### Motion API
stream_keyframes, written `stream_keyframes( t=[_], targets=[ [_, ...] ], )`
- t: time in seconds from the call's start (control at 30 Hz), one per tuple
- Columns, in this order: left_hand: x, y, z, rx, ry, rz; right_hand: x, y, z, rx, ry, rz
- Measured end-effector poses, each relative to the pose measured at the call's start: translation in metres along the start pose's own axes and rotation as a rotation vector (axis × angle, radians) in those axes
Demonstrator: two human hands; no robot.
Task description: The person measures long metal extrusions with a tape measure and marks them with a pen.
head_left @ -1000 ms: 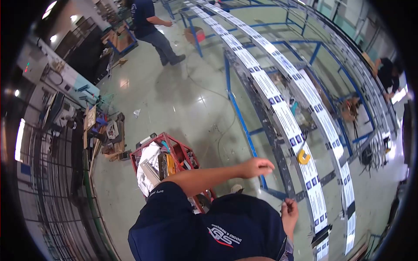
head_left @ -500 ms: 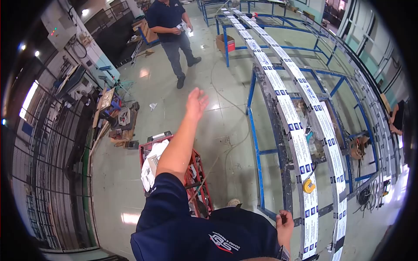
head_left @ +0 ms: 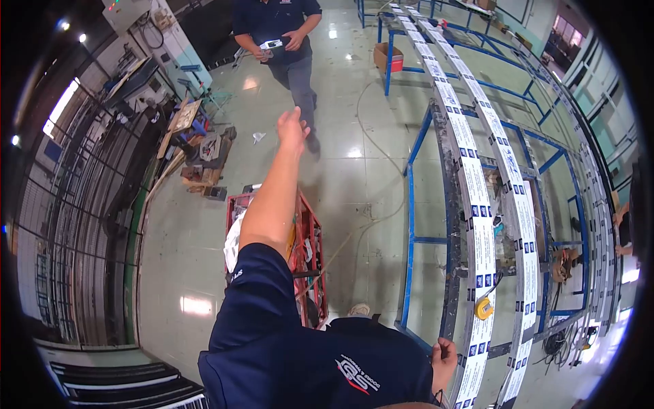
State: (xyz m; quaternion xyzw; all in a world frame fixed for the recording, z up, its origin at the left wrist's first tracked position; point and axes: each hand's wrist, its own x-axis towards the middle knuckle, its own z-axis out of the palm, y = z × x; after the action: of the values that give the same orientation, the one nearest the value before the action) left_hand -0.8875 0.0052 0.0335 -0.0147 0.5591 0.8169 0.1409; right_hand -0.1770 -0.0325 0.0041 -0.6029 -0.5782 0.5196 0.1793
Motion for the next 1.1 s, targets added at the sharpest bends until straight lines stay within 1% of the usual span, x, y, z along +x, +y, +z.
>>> stream_keyframes(
  t=[0.1,0.17,0.23,0.33,0.43,0.5,0.57,0.67,0.73,0.8,0.87,0.9,0.93,1.0,1.1],
  targets=[
    [0.002,0.005,-0.025,0.030,0.083,0.030,0.007,0.011,-0.002,0.007,-0.029,-0.034],
    [0.004,0.010,-0.047,0.035,0.096,0.005,0.012,0.023,-0.006,-0.024,-0.039,-0.068],
    [0.006,0.014,-0.070,0.043,0.112,-0.022,0.011,0.014,-0.004,-0.030,-0.051,-0.062],
    [0.007,0.020,-0.108,0.063,0.204,-0.023,0.009,0.003,-0.005,-0.053,-0.089,-0.049],
    [0.002,0.030,-0.147,0.030,0.299,0.020,0.008,0.004,-0.005,-0.065,-0.121,-0.064],
    [-0.007,0.040,-0.172,0.031,0.427,0.063,0.010,0.008,-0.006,-0.064,-0.135,-0.088],
    [-0.021,0.050,-0.196,0.000,0.475,0.079,0.014,0.016,-0.007,-0.061,-0.143,-0.093],
    [-0.038,0.058,-0.248,-0.056,0.560,0.109,0.024,0.036,-0.012,-0.074,-0.175,-0.116],
    [-0.045,0.059,-0.290,-0.048,0.636,0.180,0.025,0.027,-0.012,-0.104,-0.225,-0.124],
    [-0.062,0.062,-0.332,-0.023,0.693,0.186,0.027,0.026,-0.015,-0.131,-0.274,-0.131],
    [-0.081,0.058,-0.376,0.176,0.967,0.276,0.039,0.038,-0.017,-0.164,-0.309,-0.160],
    [-0.108,0.066,-0.382,0.315,1.062,0.268,0.043,0.043,-0.018,-0.182,-0.331,-0.160],
    [-0.132,0.069,-0.396,0.318,1.089,0.261,0.048,0.048,-0.020,-0.181,-0.358,-0.191],
    [-0.176,0.078,-0.419,0.587,1.242,0.349,0.057,0.053,-0.023,-0.192,-0.404,-0.230],
    [-0.242,0.098,-0.454,0.650,1.359,0.364,0.066,0.052,-0.026,-0.228,-0.473,-0.254]
  ],
)
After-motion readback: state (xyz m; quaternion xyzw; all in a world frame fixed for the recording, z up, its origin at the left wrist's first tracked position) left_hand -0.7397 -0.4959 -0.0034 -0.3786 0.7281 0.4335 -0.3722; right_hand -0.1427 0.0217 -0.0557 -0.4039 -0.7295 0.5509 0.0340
